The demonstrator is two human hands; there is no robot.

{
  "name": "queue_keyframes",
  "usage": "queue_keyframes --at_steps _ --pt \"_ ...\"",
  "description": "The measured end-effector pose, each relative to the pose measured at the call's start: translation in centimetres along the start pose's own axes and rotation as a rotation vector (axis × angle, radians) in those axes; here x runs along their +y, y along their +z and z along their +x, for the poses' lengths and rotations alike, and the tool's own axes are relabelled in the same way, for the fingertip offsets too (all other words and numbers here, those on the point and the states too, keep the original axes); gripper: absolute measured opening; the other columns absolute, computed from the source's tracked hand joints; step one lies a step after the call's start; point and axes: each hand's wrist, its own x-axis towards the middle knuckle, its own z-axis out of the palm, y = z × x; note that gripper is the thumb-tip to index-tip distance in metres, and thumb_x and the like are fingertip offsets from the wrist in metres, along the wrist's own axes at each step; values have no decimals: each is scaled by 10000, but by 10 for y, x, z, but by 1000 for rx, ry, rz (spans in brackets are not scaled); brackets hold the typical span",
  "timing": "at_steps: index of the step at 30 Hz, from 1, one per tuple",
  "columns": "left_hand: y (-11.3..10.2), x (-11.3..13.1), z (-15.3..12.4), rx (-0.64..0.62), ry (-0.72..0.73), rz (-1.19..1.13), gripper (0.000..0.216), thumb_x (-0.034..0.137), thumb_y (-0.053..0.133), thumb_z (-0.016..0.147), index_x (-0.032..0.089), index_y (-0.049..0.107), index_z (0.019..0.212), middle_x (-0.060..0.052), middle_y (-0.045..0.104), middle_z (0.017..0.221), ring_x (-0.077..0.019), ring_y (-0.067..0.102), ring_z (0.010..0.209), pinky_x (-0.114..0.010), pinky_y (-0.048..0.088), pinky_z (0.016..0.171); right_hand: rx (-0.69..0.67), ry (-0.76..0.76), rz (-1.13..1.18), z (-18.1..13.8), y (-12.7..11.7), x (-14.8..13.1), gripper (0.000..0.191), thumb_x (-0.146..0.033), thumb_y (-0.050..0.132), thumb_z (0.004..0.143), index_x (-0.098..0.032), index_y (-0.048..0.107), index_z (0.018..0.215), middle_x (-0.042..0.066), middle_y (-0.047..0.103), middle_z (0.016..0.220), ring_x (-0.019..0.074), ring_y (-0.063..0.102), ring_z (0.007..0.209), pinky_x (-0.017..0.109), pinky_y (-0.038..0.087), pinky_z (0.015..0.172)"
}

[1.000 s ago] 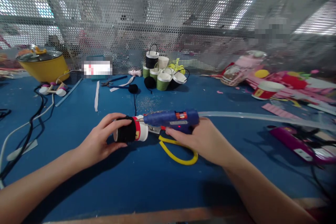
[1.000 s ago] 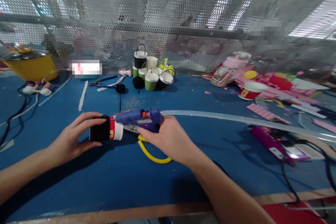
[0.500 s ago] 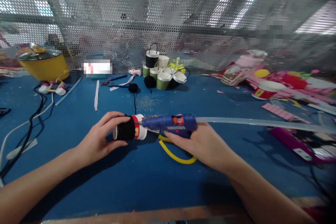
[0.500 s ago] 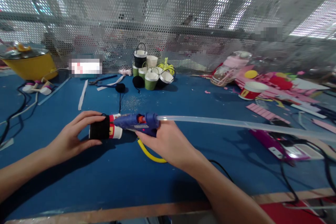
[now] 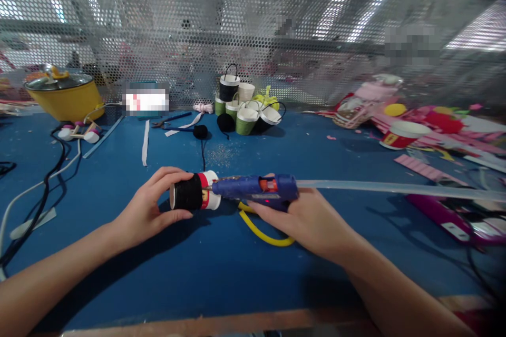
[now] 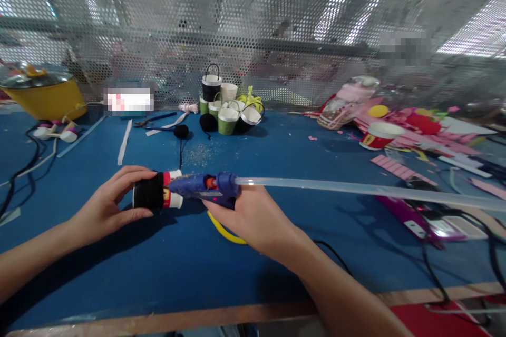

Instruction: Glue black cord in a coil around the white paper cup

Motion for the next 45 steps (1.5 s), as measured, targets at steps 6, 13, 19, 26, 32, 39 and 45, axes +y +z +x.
queue_keyframes --at_steps 6,13,19,26,32,39,45 --pt "1 0 -2 -25 95 90 433 255 595 797 221 434 1198 -102 452 1190 -226 473 1095 -388 425 933 40 20 73 3 -3 -1 182 -278 519 777 -178 666 737 19 678 700 196 623 660 281 490 610" --pt "4 0 -4 -43 138 126 371 263 556 825 237 448 1179 -100 443 1208 -232 457 1121 -395 425 935 47 3 119 7 -3 -3 165 -276 509 784 -188 649 776 -9 672 703 165 600 640 258 478 628" --pt "0 1 -1 -26 36 26 459 270 619 778 241 433 1197 -95 462 1173 -240 475 1089 -408 424 925 39 32 60 4 -1 0 198 -314 515 777 -197 649 691 1 661 636 187 604 607 272 478 563" --pt "4 -4 -1 20 -66 -162 469 273 650 750 257 456 1177 -74 484 1123 -225 508 1050 -418 440 909 16 16 43 0 -1 -2 178 -282 518 776 -209 676 738 10 692 712 201 623 643 299 499 626" --pt "5 -2 0 23 -104 -235 463 268 663 734 259 482 1161 -67 501 1091 -217 528 1023 -396 476 871 13 44 77 -1 -1 -2 177 -304 529 772 -221 678 818 12 689 720 199 627 659 287 506 605" --pt "5 -1 2 34 -152 -257 452 258 659 732 236 483 1149 -56 512 1053 -197 543 979 -362 490 833 34 21 142 -2 -3 -4 148 -294 559 742 -251 686 804 -6 685 686 200 624 630 297 520 603" --pt "5 -1 0 24 -108 -195 469 272 655 740 248 468 1170 -73 504 1100 -219 528 1019 -400 465 876 77 12 133 -2 -2 -4 155 -282 555 742 -272 682 831 2 694 727 209 630 670 308 524 640"
